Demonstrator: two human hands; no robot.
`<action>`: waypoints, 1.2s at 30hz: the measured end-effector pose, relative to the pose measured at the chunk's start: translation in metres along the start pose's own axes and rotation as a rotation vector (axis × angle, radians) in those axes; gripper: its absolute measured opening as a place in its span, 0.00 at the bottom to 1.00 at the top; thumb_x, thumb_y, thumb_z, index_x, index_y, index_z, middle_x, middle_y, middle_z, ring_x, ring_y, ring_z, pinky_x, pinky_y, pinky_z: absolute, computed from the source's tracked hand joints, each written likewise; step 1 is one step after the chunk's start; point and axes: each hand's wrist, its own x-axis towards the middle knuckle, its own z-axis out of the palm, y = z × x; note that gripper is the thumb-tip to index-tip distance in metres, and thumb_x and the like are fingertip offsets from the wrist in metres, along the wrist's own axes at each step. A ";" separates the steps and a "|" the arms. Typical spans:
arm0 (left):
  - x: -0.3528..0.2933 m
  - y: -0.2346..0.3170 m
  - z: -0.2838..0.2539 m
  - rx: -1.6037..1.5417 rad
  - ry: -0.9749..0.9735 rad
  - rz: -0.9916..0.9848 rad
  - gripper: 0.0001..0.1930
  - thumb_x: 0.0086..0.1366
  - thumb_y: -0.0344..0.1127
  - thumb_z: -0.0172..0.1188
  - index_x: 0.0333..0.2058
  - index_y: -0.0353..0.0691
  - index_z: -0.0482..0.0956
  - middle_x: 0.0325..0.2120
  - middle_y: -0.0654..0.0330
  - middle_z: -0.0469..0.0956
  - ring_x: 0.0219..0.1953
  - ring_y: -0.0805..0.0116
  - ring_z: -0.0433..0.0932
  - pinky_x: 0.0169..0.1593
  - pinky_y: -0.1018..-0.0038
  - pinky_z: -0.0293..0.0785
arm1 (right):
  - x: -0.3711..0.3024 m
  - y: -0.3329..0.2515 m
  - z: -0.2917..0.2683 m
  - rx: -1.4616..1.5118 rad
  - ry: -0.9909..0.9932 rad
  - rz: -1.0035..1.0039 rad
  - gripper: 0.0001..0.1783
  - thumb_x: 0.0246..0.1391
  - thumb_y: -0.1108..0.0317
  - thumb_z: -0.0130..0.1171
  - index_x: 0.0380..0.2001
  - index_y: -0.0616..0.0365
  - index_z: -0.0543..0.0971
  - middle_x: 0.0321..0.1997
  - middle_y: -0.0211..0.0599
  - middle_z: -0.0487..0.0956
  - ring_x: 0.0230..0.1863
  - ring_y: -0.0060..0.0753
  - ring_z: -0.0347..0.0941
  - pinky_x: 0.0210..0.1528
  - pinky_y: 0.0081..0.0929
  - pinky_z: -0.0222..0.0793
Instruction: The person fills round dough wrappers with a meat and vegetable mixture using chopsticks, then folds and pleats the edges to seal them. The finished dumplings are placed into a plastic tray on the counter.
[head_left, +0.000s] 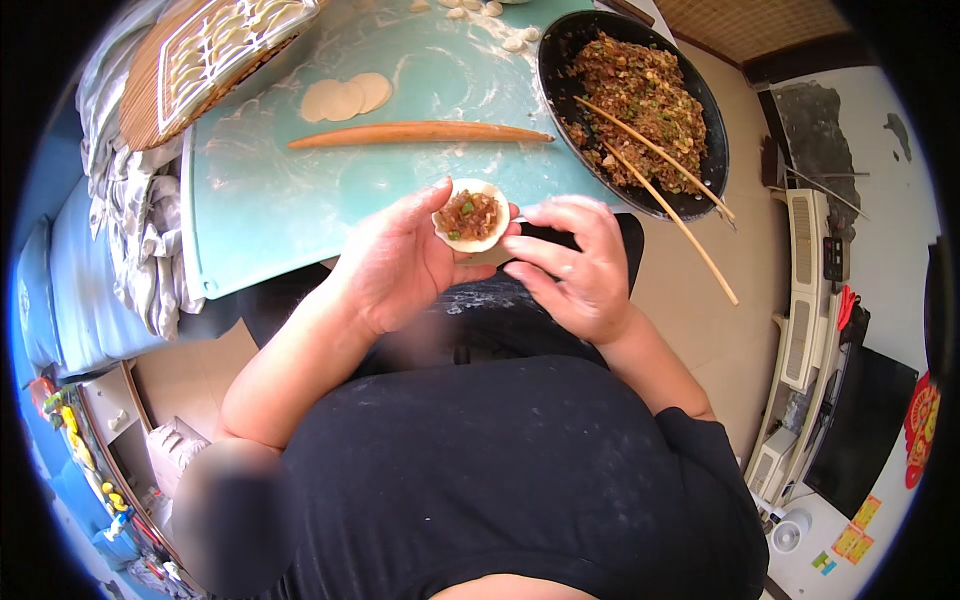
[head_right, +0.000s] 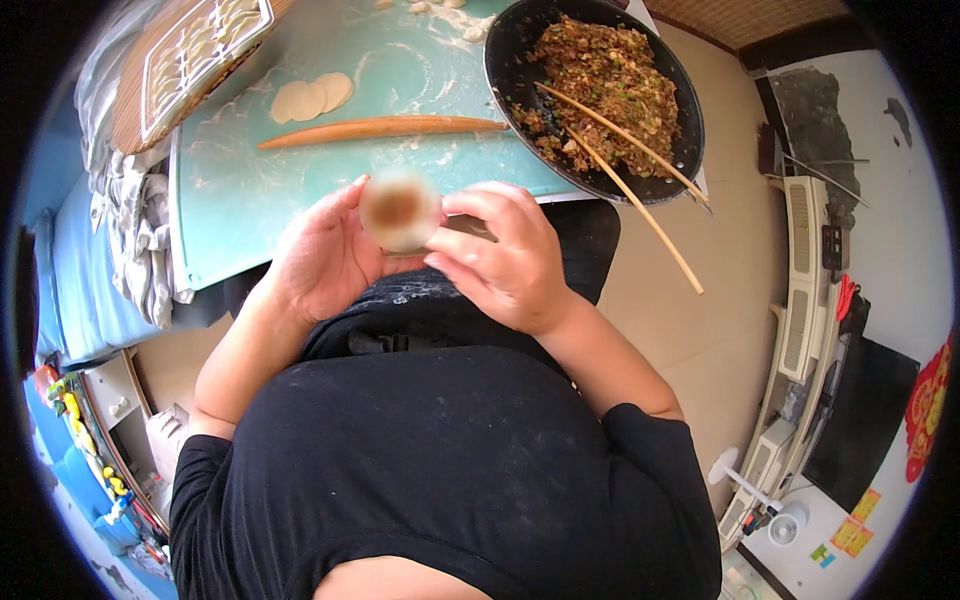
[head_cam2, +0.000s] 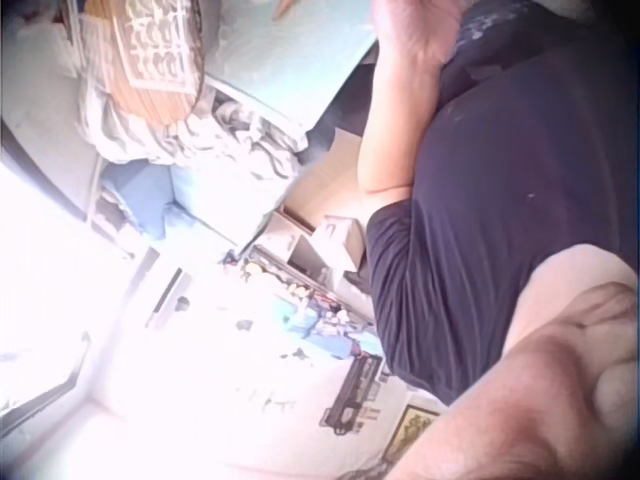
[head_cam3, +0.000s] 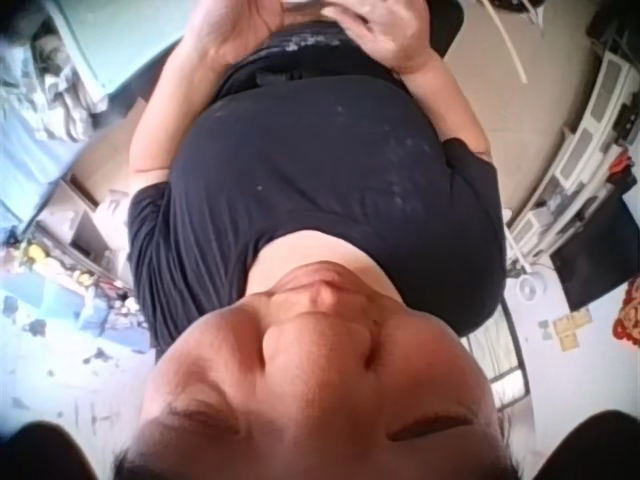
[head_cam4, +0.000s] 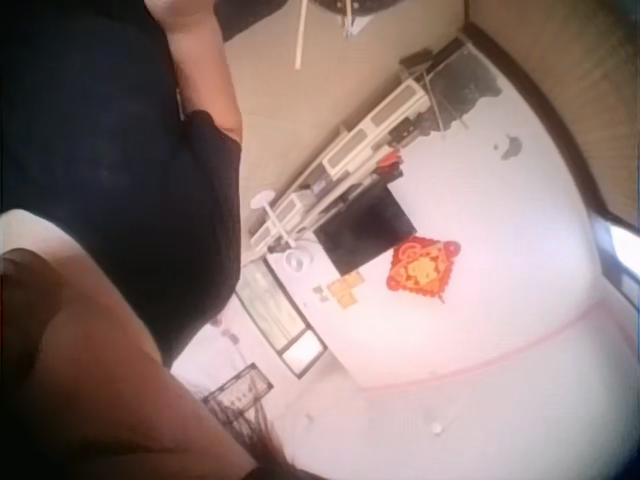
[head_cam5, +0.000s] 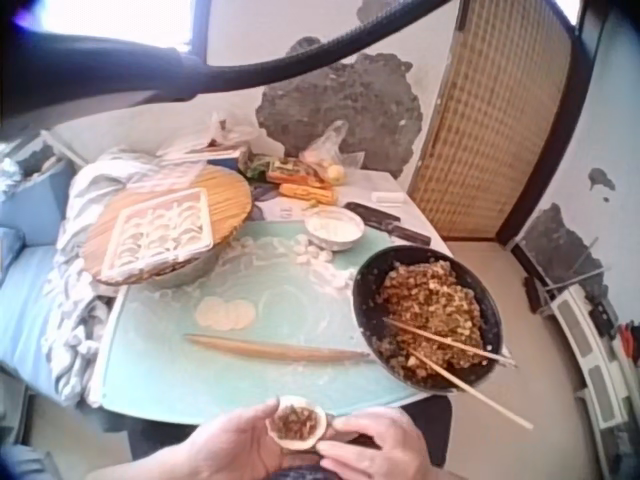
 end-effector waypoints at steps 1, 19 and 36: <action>-0.002 0.000 0.000 -0.008 -0.001 -0.011 0.20 0.64 0.46 0.45 0.45 0.36 0.67 0.42 0.54 0.74 0.44 0.63 0.73 0.47 0.66 0.69 | 0.007 0.001 0.003 -0.047 -0.026 -0.071 0.18 0.32 0.75 0.66 0.33 0.50 0.78 0.40 0.34 0.72 0.41 0.39 0.68 0.40 0.30 0.65; -0.013 -0.005 0.004 0.379 0.175 0.249 0.15 0.62 0.32 0.52 0.46 0.32 0.70 0.38 0.58 0.75 0.38 0.73 0.74 0.44 0.76 0.73 | 0.028 0.004 0.021 -0.127 0.058 -0.299 0.12 0.30 0.73 0.66 0.25 0.54 0.77 0.28 0.28 0.73 0.30 0.32 0.67 0.32 0.26 0.64; -0.020 -0.007 0.012 0.961 0.050 0.551 0.19 0.54 0.24 0.60 0.46 0.33 0.71 0.38 0.60 0.75 0.40 0.78 0.73 0.44 0.80 0.71 | 0.040 -0.019 -0.002 0.154 0.059 0.067 0.11 0.34 0.77 0.64 0.26 0.55 0.77 0.28 0.33 0.71 0.30 0.33 0.66 0.34 0.25 0.62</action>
